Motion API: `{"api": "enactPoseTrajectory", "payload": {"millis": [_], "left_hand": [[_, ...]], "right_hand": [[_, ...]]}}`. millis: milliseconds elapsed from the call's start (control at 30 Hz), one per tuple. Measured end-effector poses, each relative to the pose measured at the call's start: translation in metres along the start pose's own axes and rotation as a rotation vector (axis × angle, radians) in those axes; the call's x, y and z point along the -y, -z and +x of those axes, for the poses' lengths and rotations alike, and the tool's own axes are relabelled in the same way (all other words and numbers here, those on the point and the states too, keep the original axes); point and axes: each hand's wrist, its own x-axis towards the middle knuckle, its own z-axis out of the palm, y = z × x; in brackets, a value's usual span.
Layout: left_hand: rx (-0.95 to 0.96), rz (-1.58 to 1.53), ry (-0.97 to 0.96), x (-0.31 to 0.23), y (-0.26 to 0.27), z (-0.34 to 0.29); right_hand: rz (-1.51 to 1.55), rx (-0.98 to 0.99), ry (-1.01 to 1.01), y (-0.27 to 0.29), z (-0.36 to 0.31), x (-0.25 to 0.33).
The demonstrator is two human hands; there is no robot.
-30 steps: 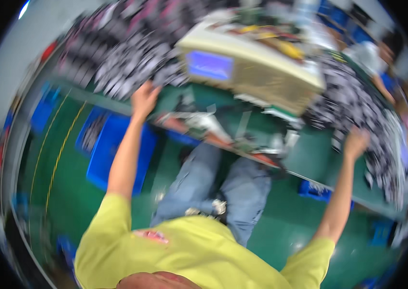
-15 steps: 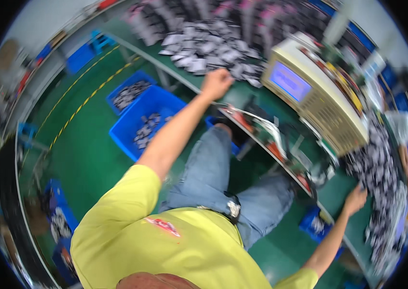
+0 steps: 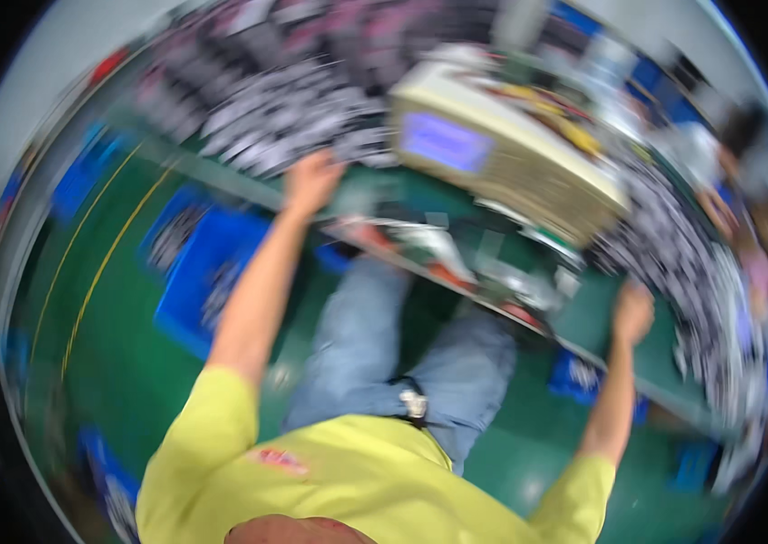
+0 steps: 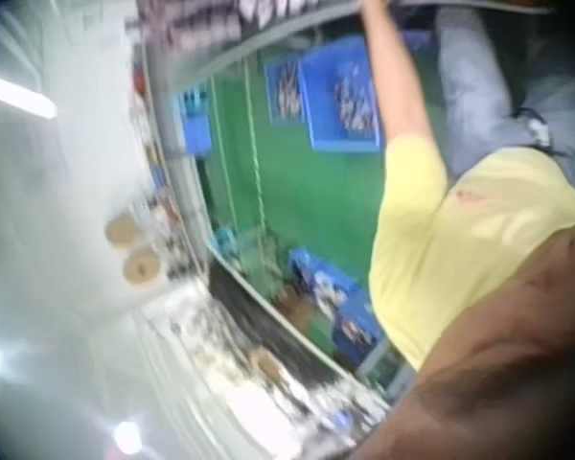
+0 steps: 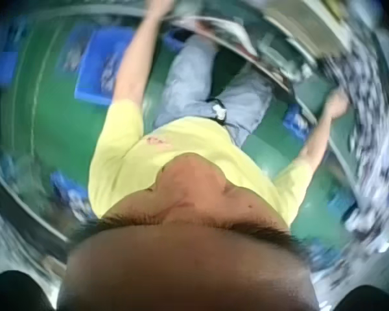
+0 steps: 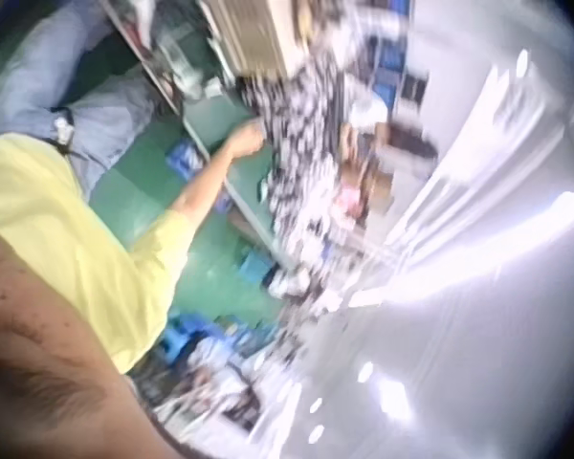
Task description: Repeatedly plugging cable harnesses into a digital testing machine to verify they pass.
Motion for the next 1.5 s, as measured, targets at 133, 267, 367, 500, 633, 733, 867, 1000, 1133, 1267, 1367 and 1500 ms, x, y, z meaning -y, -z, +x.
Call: {"api": "enactPoseTrajectory", "payload": {"millis": [133, 267, 367, 500, 633, 733, 867, 1000, 1133, 1267, 1367, 1500], "left_hand": [[0.035, 0.009, -0.023, 0.022, 0.010, 0.000], [0.030, -0.053, -0.037, 0.051, 0.005, -0.005], [0.038, -0.126, -0.004, 0.039, 0.002, -0.010], [0.019, -0.016, -0.012, 0.037, 0.008, -0.013], [0.071, -0.180, 0.071, 0.071, 0.023, -0.013], [-0.138, -0.493, 0.149, 0.104, 0.050, -0.019], [-0.430, -0.243, 0.300, 0.131, 0.147, -0.068], [-0.510, -0.001, 0.356, 0.129, 0.189, -0.131], [-0.155, -0.980, 0.252, 0.012, 0.132, -0.149], [0.109, -1.337, 0.314, -0.114, 0.051, -0.154], [0.691, -1.392, 0.384, -0.158, 0.010, -0.184], [1.100, -1.513, 0.390, -0.162, -0.012, -0.236]], "right_hand": [[-0.014, -0.222, 0.061, -0.042, 0.010, 0.001], [0.139, -0.193, -0.058, -0.029, 0.000, 0.019], [0.158, -0.233, -0.019, -0.022, -0.005, 0.006], [0.296, -0.197, 0.134, -0.027, -0.009, 0.009], [0.378, -0.170, 0.277, -0.015, -0.006, 0.023], [0.345, -0.196, 0.232, -0.024, -0.008, 0.013], [0.338, -0.203, 0.192, -0.024, -0.009, 0.013], [0.366, -0.208, 0.208, -0.030, -0.007, 0.019], [0.331, -0.197, 0.183, -0.030, -0.009, 0.012], [0.288, -0.206, 0.102, -0.027, -0.005, 0.009], [0.254, -0.269, 0.026, -0.014, -0.007, 0.017], [0.285, -0.198, 0.008, -0.012, -0.010, 0.008]]}}
